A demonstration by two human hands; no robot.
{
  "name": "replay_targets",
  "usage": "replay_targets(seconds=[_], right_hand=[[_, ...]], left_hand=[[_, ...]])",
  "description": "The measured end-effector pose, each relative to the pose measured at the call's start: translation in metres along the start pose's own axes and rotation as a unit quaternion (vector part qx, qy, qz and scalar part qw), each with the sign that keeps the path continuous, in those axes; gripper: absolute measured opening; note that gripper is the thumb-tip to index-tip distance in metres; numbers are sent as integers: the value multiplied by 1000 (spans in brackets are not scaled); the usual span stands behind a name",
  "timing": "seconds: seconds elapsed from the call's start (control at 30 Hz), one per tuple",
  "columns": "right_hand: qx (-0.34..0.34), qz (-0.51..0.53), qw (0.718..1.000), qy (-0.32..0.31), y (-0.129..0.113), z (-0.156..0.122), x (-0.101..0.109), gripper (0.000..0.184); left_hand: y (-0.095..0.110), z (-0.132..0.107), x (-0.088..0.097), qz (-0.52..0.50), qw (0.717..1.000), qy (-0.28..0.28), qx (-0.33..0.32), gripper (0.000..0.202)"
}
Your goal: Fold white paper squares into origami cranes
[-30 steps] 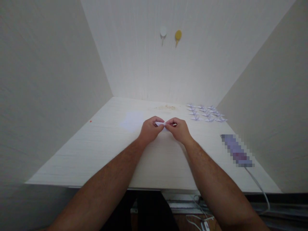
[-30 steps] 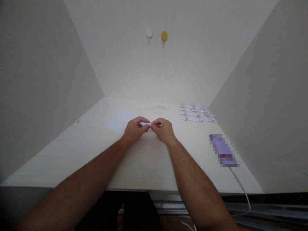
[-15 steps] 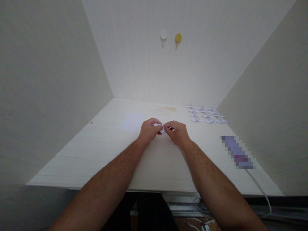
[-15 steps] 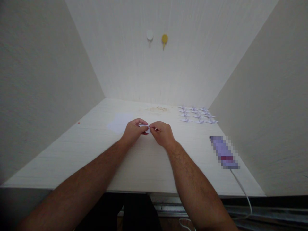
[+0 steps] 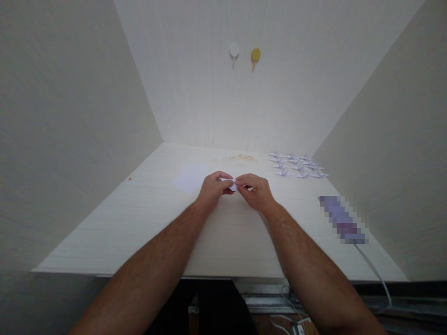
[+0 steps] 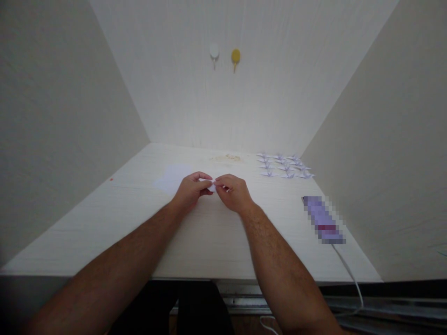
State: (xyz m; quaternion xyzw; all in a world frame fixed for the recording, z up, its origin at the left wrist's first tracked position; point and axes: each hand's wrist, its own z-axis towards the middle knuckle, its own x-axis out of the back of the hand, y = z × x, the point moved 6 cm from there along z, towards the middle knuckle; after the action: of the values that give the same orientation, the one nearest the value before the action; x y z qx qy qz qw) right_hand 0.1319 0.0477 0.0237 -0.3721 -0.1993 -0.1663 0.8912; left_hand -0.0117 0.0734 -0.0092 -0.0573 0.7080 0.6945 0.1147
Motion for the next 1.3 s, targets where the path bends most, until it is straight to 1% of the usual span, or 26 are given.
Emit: replay_targets(seconds=[0.07,0.13,0.17,0.23,0.33,0.37,0.43,0.6,0.87,1.13,1.2,1.3], right_hand=[[6,5,1000,5,-3,1,0,12],[-6,15,1000,15,-3,2,0,11],[-26,24,999,23,-2,2,0,10],[-94,55,993,38,5,2,-1,9],[-202,124,971,40,16,-1,-5,15],[-224,144,963,38,18,-2,-6,17],[-247,174,953,37,20,-2,-8,20],[-256,203,944,47,18,-2,-7,18],[-267,239,932,47,23,-3,-11,15],[-277,224,933,57,22,-2,-11,10],[-282,234,929,58,22,-2,-12,10],[-290,271,916,58,23,-3,-14,17]], left_hand=[[1,0,0,-1,1000,-5,-2,25],[1,0,-1,4,1000,-7,-6,26],[2,0,-1,8,1000,-8,-9,25],[3,0,-1,16,1000,-12,-17,25],[4,-1,-3,27,999,-20,-31,24],[5,-1,-3,30,999,-21,-35,24],[7,-2,-3,37,998,-19,-43,23],[11,-5,-3,70,996,3,-51,21],[9,-3,-1,81,995,7,-56,19],[17,-7,-2,162,984,17,-79,18],[19,-7,-1,186,978,21,-87,18],[22,-8,0,211,971,35,-104,17]])
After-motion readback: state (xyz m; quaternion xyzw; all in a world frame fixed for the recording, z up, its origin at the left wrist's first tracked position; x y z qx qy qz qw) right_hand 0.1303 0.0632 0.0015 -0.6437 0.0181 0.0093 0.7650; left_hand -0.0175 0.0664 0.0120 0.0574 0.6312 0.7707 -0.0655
